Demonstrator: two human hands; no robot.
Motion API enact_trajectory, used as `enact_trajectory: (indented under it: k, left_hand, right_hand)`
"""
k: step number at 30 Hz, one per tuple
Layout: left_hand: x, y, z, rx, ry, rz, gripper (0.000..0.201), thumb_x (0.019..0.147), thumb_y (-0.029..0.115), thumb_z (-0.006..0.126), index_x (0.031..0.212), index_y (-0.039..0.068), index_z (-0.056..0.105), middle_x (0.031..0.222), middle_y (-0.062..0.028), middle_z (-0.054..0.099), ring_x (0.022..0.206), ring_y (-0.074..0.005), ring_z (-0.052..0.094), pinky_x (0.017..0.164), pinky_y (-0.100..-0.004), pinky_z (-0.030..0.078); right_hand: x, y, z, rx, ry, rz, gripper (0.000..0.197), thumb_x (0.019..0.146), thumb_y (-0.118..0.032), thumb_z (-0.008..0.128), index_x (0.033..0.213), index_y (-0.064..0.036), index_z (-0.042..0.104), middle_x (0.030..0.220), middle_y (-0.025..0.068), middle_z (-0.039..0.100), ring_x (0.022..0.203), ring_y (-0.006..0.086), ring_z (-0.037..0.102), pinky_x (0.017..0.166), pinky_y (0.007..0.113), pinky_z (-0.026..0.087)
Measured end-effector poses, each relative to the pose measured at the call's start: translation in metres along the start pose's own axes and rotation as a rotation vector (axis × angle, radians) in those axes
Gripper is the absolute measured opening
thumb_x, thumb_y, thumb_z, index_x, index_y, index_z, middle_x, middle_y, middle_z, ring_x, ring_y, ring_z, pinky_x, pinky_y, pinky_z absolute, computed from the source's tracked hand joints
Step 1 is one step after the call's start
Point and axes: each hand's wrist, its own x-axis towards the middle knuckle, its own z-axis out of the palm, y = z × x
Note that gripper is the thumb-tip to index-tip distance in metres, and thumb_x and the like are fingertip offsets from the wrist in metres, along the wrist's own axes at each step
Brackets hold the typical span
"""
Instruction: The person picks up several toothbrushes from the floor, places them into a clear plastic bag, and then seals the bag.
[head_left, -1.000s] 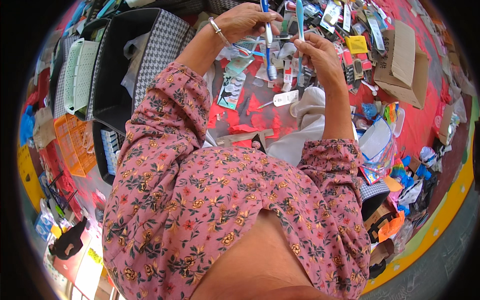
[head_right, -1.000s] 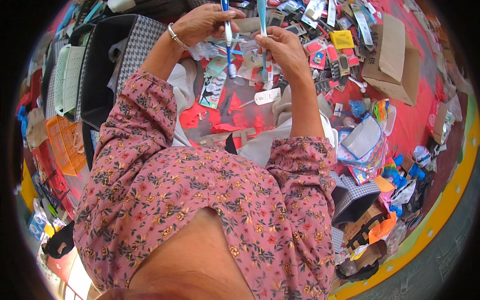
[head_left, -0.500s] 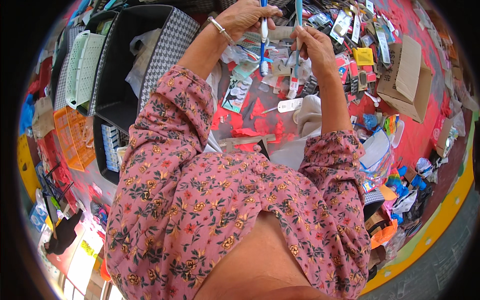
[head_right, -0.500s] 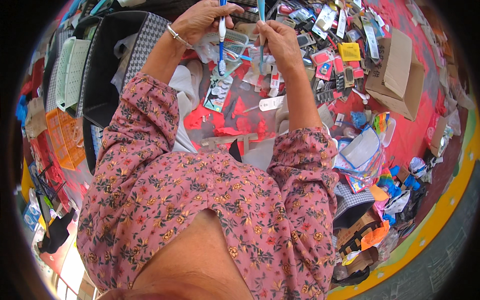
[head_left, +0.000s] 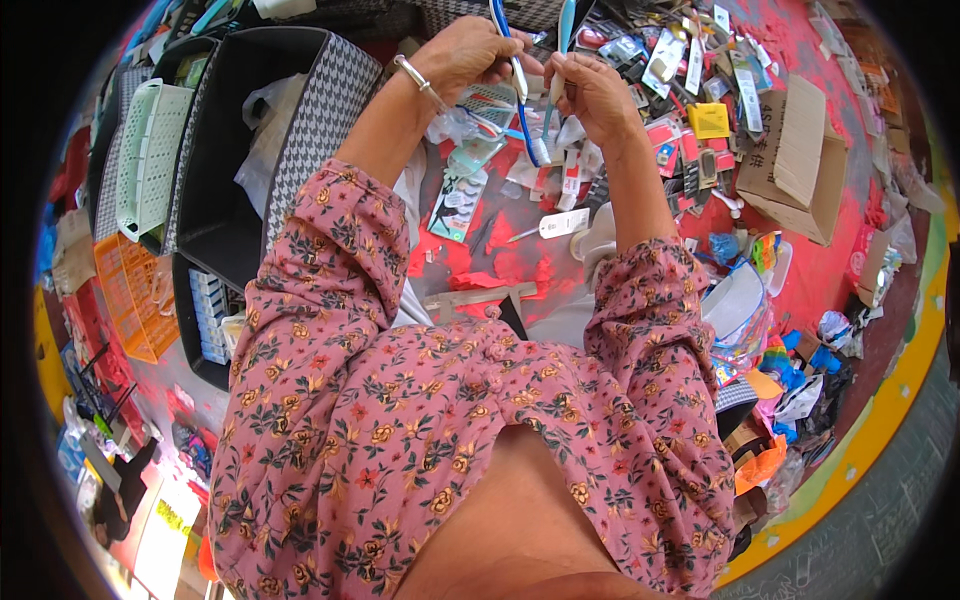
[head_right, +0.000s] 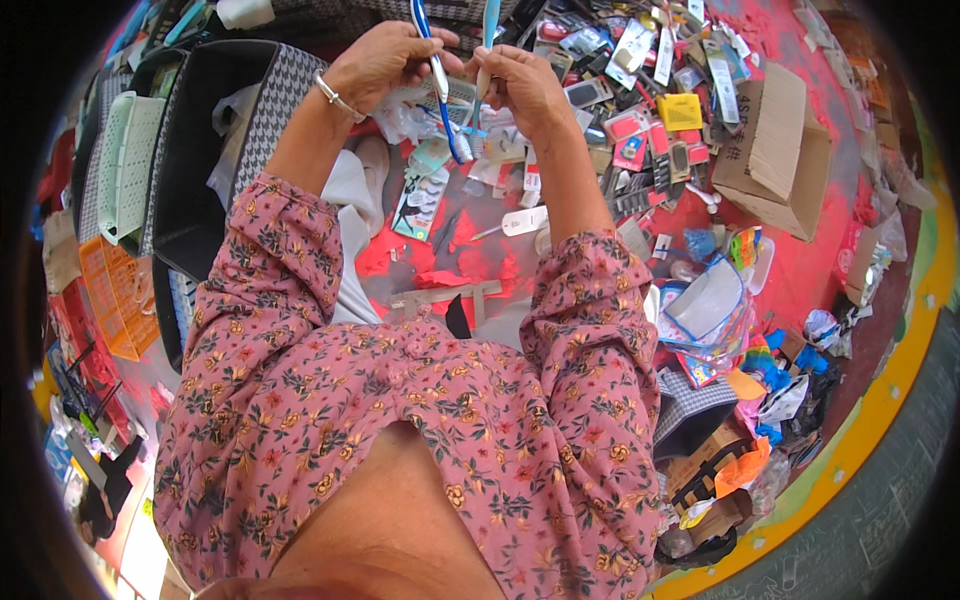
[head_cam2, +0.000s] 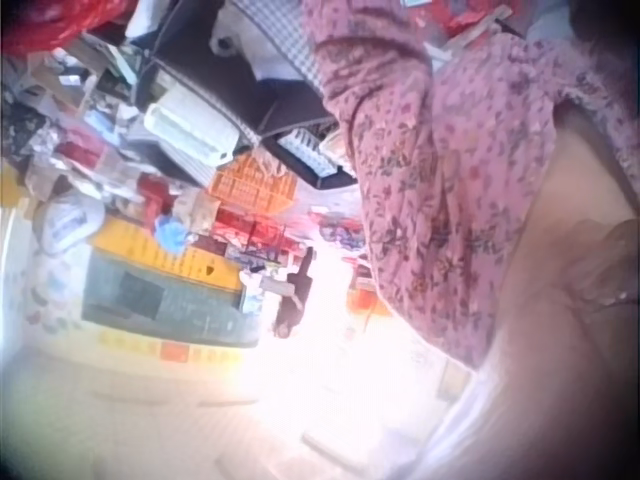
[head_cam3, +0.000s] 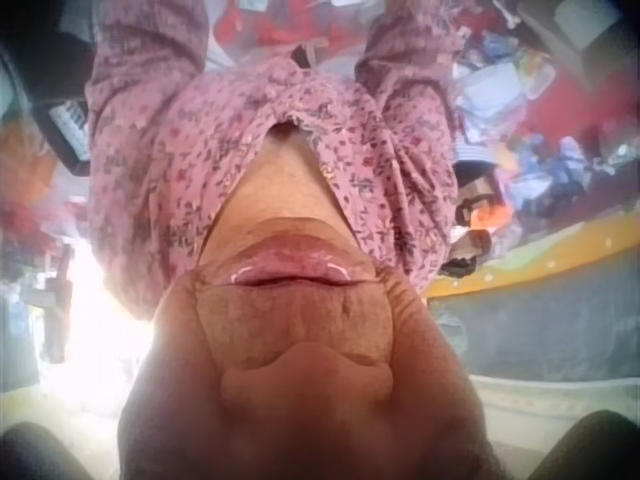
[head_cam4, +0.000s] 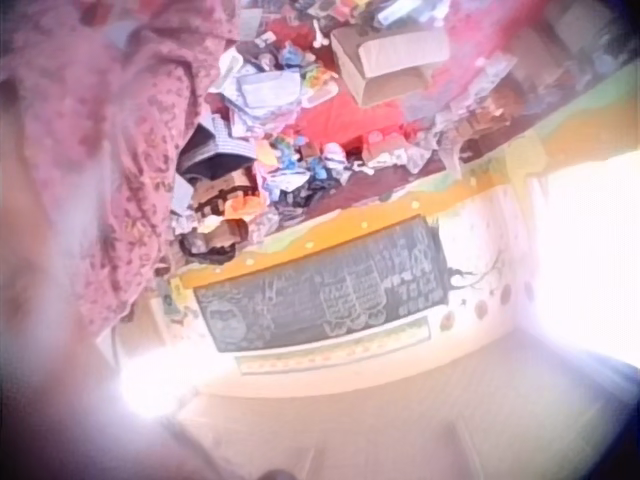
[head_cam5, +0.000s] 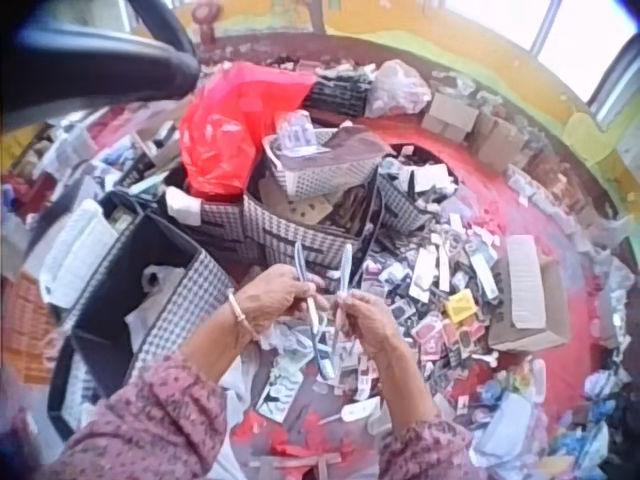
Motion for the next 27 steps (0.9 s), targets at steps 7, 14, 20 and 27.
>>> enact_trajectory:
  k: [7, 14, 20, 27]
  left_hand:
    - [-0.008, 0.009, 0.002, -0.146, -0.018, -0.023, 0.023, 0.084, 0.012, 0.044, 0.099, -0.004, 0.052, 0.079, -0.0084, 0.061, 0.056, -0.0032, 0.048, 0.05, -0.0126, 0.04]
    - [-0.001, 0.011, 0.014, -0.135, -0.09, 0.027, 0.024, 0.085, 0.019, 0.046, 0.097, 0.001, 0.055, 0.076, -0.0039, 0.06, 0.055, -0.003, 0.044, 0.049, -0.0149, 0.036]
    - [0.013, -0.009, 0.01, -0.081, -0.14, 0.124, 0.019, 0.079, 0.021, 0.055, 0.089, 0.005, 0.06, 0.069, 0.0007, 0.055, 0.058, -0.0046, 0.048, 0.048, -0.0177, 0.037]
    - [0.006, 0.0, 0.005, -0.333, -0.373, -0.068, 0.016, 0.085, 0.023, 0.047, 0.084, 0.008, 0.051, 0.071, 0.0002, 0.054, 0.063, -0.0069, 0.051, 0.056, -0.0195, 0.043]
  right_hand:
    - [-0.034, -0.037, 0.003, -0.071, 0.338, -0.299, 0.019, 0.078, -0.018, 0.057, 0.078, 0.001, 0.057, 0.066, 0.0083, 0.058, 0.053, 0.0118, 0.056, 0.05, 0.02, 0.043]
    - [-0.049, -0.058, 0.016, -0.594, 0.082, -0.132, 0.032, 0.085, -0.026, 0.046, 0.069, 0.0001, 0.056, 0.052, 0.0067, 0.051, 0.042, 0.0136, 0.047, 0.04, 0.026, 0.037]
    - [-0.043, -0.04, 0.035, -1.072, 0.114, -0.446, 0.034, 0.081, -0.031, 0.049, 0.07, 0.0015, 0.052, 0.061, 0.0193, 0.051, 0.061, 0.0373, 0.049, 0.054, 0.043, 0.037]
    - [-0.035, -0.04, 0.036, -0.752, 0.046, -0.18, 0.03, 0.084, -0.027, 0.048, 0.071, -0.0008, 0.055, 0.049, 0.0039, 0.053, 0.039, 0.0078, 0.048, 0.037, 0.02, 0.038]
